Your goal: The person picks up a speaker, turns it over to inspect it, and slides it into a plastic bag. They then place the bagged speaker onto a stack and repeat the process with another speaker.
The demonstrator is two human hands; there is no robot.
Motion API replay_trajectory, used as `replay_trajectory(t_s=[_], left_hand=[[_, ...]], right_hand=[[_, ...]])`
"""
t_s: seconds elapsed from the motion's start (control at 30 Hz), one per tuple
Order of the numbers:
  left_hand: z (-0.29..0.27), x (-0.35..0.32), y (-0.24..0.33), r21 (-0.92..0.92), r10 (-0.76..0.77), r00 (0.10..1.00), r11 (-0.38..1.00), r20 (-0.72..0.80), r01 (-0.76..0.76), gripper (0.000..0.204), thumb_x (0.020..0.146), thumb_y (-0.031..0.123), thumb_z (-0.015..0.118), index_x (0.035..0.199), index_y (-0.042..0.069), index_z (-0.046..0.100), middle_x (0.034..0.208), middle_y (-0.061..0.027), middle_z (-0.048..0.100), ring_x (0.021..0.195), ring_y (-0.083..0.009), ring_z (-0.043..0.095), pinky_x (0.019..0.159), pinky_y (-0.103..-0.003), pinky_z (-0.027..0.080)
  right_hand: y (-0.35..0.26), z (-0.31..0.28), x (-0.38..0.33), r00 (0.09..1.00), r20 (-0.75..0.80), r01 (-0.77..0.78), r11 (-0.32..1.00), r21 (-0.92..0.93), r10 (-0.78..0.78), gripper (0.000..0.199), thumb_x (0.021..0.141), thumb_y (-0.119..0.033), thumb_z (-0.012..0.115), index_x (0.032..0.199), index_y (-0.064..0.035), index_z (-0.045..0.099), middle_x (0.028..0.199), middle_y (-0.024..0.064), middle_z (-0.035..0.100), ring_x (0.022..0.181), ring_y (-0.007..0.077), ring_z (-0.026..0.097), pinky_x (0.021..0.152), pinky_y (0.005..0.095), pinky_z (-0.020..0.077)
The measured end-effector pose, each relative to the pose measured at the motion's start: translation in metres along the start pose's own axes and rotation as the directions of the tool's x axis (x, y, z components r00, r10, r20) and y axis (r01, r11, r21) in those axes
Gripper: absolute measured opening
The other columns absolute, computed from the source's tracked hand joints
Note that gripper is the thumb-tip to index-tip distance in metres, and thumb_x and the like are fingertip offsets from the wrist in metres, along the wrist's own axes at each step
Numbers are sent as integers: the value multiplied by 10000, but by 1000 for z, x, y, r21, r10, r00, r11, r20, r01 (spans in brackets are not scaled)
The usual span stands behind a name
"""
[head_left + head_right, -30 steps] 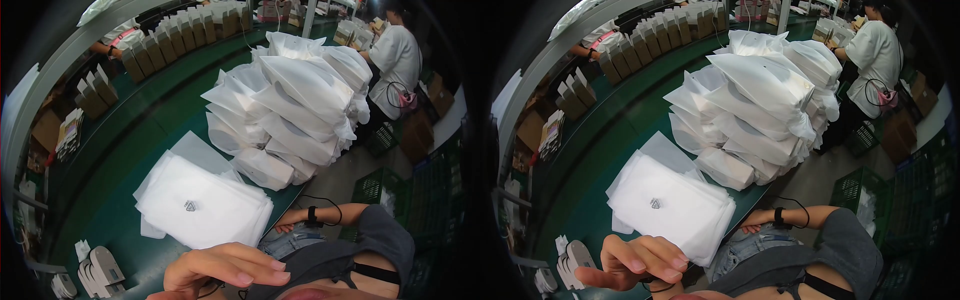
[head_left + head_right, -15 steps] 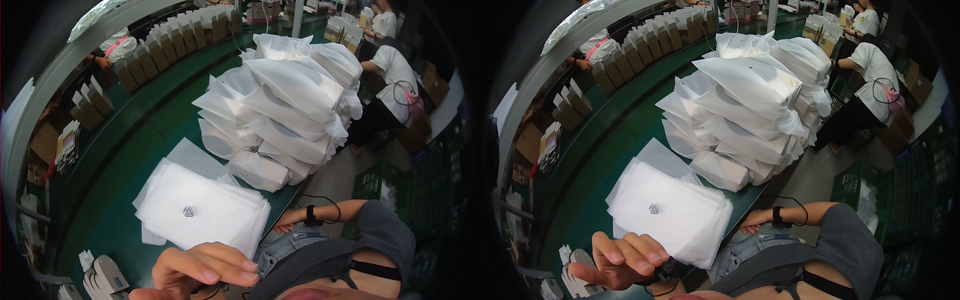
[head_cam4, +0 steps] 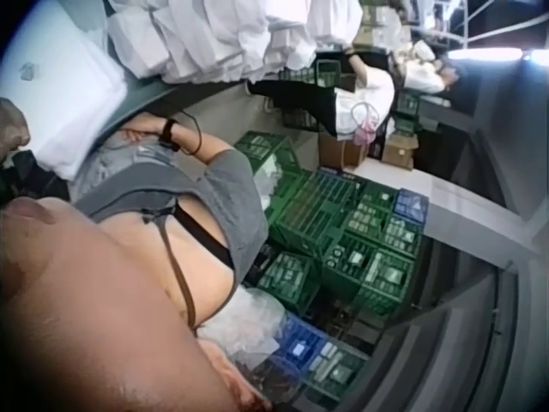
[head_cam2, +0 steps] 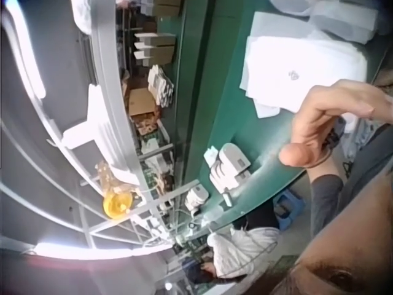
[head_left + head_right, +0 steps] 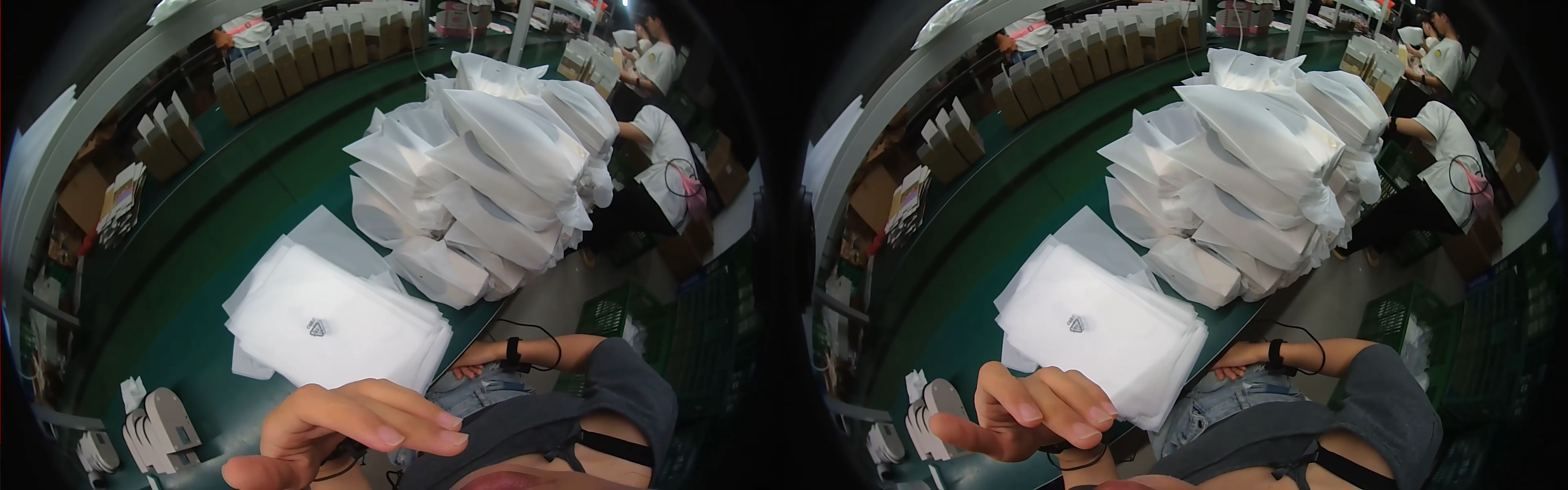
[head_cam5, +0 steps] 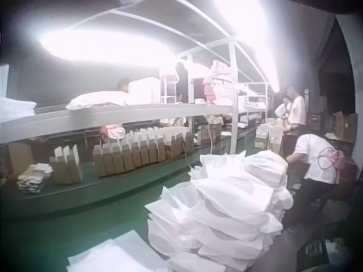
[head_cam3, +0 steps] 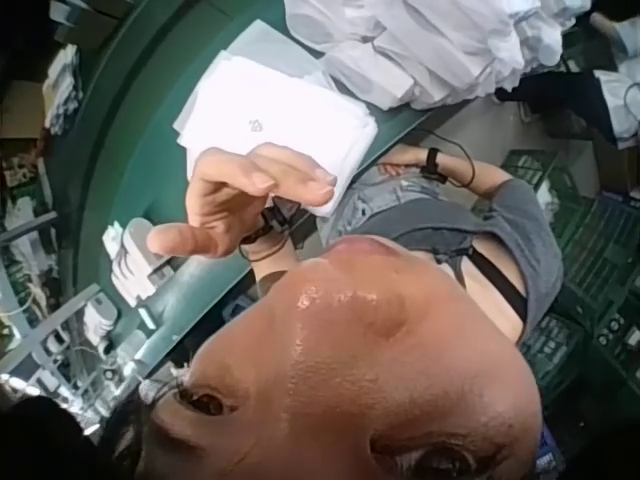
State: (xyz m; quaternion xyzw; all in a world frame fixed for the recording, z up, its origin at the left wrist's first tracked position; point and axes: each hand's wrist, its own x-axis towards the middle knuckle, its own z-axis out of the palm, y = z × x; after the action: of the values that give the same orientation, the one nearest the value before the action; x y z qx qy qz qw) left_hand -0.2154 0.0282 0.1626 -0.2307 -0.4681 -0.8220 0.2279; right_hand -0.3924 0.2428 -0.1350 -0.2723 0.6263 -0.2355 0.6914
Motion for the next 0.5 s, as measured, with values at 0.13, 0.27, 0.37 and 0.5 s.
replay_trajectory(t_s=[0.13,0.27,0.37,0.5], left_hand=[[3,0,0,-28,26,1000,999,-8,-26,703,861,627,172,996,-9,438,897,-296,589,894,-380,575,798,-484,434],[5,-1,6,-32,2,1000,999,-22,-2,699,863,622,176,991,-10,444,907,-300,588,900,-378,575,795,-484,435],[3,-1,5,-45,23,1000,999,16,-22,694,866,616,181,991,-13,448,916,-304,588,907,-378,575,797,-484,438],[8,-3,7,-51,10,1000,999,-8,-10,696,863,618,186,974,-12,459,923,-307,586,916,-386,570,808,-483,436]], right_hand=[[0,-1,0,1000,-4,-9,1000,5,9,429,889,-389,460,704,-37,619,519,19,572,382,72,496,362,186,357],[-7,1,-4,1000,-11,-18,1000,14,18,428,886,-392,468,698,-40,622,516,19,570,380,72,497,361,183,355],[-8,1,-5,999,-30,-15,1000,20,16,427,884,-393,472,696,-41,623,516,19,570,379,73,498,360,182,355],[-8,1,-6,999,-37,-39,999,21,40,427,884,-391,472,698,-38,623,516,20,570,381,72,499,361,182,357]])
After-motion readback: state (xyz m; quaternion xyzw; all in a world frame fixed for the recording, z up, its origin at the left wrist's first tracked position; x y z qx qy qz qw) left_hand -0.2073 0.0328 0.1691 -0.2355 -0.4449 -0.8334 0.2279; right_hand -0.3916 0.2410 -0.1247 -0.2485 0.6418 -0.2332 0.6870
